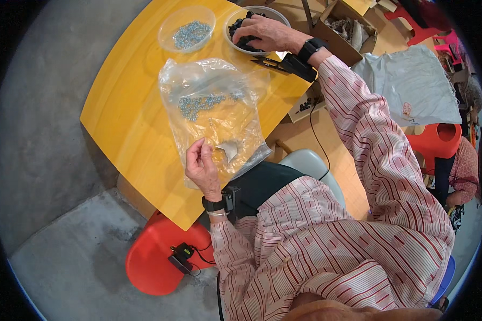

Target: Manually assembling small black plastic parts by fitting rubber seals onto them at a workstation.

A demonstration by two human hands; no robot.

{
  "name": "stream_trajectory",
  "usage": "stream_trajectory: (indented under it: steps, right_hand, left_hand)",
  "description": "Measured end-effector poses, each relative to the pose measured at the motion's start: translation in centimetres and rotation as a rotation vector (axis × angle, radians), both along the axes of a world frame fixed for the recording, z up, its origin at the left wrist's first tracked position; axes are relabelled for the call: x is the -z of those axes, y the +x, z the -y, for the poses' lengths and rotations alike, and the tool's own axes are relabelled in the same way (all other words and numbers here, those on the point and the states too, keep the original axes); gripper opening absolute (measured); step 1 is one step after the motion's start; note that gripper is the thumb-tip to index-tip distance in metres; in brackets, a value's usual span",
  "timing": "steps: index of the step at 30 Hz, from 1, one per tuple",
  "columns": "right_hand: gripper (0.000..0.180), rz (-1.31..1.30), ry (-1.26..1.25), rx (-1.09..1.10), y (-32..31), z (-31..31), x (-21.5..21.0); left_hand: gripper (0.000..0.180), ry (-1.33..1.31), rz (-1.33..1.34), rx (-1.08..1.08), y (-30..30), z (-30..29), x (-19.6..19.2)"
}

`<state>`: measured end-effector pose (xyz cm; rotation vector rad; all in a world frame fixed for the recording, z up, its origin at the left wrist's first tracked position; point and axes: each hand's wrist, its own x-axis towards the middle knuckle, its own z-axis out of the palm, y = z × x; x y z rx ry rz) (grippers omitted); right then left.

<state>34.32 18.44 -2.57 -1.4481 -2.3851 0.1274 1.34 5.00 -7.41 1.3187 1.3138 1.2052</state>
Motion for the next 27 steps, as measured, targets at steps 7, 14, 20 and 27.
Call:
stream_trajectory:
  steps: [7,14,20,27]
  right_hand:
    - [0.018,0.058,0.007,0.035,0.1,-0.1,0.7]
    - [0.021,-0.010,-0.039,0.108,0.8,0.7,0.6]
    - [0.026,0.037,0.064,-0.007,-0.5,-0.2,0.7]
    - [0.027,0.182,0.048,-0.013,-0.1,-0.7,-0.5]
  left_hand:
    - [0.014,-0.070,-0.243,0.087,-0.3,-0.6,-0.5]
    - [0.014,-0.141,-0.144,0.113,-0.7,-0.4,-0.8]
    - [0.014,-0.092,-0.107,0.026,-0.6,1.3,0.0]
    - [0.011,0.016,-0.359,0.003,0.5,1.4,-0.7]
